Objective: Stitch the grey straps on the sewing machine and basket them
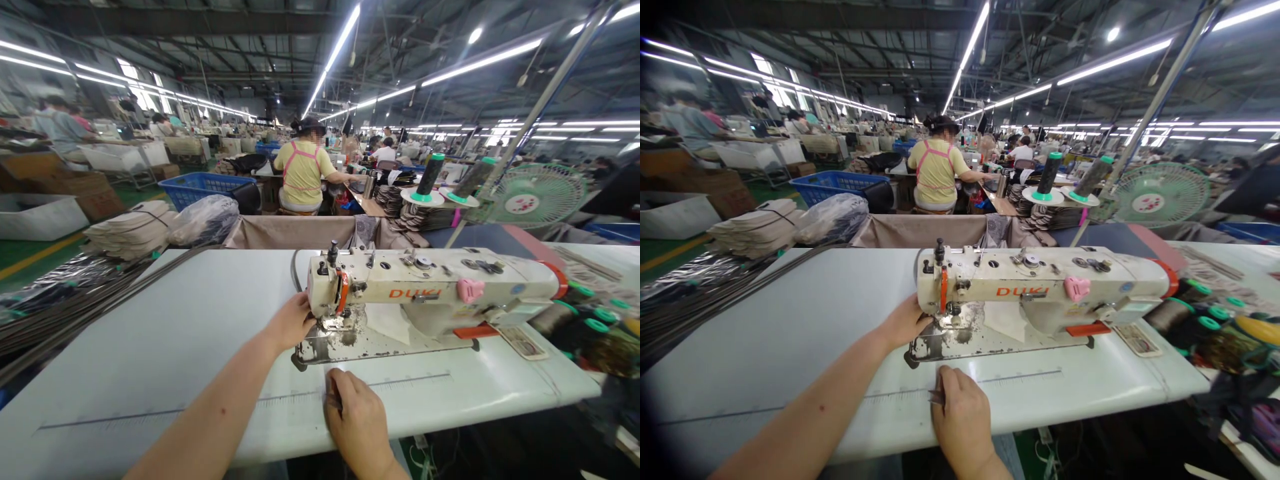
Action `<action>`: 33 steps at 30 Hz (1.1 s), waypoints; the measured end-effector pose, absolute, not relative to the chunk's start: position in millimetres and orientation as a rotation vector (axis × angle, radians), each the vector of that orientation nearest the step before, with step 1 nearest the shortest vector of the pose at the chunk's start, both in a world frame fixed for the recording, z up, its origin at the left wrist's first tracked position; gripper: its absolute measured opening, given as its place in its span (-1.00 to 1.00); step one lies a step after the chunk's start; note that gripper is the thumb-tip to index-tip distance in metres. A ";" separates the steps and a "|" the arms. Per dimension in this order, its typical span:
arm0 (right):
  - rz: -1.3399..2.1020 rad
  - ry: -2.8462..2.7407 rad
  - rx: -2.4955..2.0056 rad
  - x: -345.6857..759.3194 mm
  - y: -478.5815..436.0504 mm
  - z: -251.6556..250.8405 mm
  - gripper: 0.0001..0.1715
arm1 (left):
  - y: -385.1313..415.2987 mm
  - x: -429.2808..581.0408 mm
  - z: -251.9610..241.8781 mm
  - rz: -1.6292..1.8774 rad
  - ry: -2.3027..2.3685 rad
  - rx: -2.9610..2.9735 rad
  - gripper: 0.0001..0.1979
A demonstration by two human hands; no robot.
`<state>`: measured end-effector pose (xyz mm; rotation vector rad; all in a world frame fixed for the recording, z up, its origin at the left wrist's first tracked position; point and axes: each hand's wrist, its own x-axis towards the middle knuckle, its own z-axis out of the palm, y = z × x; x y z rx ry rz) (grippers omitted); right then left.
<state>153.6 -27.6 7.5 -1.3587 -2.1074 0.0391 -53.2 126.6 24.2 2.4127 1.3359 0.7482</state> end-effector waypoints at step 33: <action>0.025 -2.127 -1.354 152.2 -29.1 7.8 -0.69 | 63.6 -34.2 41.3 0.654 1.660 2.023 -0.92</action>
